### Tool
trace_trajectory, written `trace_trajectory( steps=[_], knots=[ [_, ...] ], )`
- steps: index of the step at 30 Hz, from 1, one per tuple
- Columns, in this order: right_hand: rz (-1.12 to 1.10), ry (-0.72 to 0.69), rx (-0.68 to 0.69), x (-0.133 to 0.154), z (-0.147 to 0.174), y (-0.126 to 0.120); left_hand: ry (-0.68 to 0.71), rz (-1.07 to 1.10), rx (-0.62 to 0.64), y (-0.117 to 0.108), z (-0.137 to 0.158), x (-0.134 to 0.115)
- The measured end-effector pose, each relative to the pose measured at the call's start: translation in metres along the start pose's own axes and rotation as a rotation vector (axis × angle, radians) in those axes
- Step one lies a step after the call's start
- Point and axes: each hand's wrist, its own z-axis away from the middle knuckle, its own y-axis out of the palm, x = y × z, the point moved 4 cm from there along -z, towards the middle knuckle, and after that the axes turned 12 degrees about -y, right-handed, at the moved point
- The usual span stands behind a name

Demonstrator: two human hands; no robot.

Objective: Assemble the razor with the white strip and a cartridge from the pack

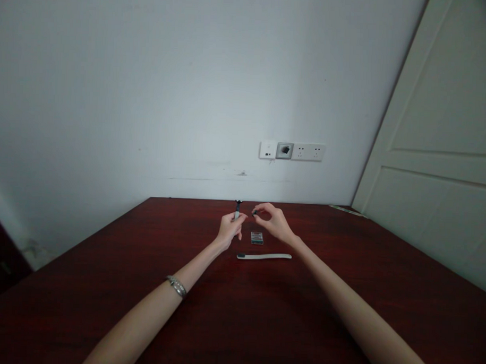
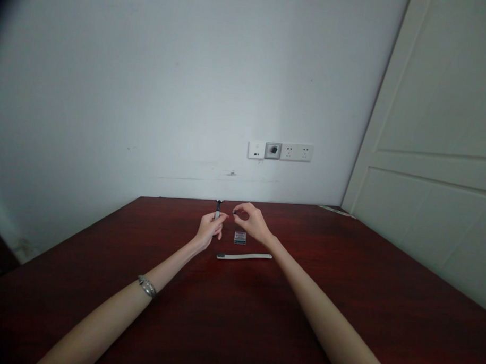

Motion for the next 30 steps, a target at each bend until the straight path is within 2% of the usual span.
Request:
trace_trajectory(
  steps=[8,13,21,30],
  knots=[
    [0.186,-0.133,0.142,0.0,0.001,0.005,0.023,-0.035,-0.028,0.001,0.001,-0.002],
    [0.249,-0.141,0.226,0.004,0.0,0.007,0.032,-0.033,-0.028,0.001,0.003,-0.004],
    [0.237,-0.15,0.251,0.006,0.001,0.01,0.024,-0.071,-0.037,0.001,0.001,-0.002],
    [0.192,-0.119,0.223,-0.005,0.004,0.003,0.008,-0.004,-0.049,-0.002,0.001,-0.005]
  ],
)
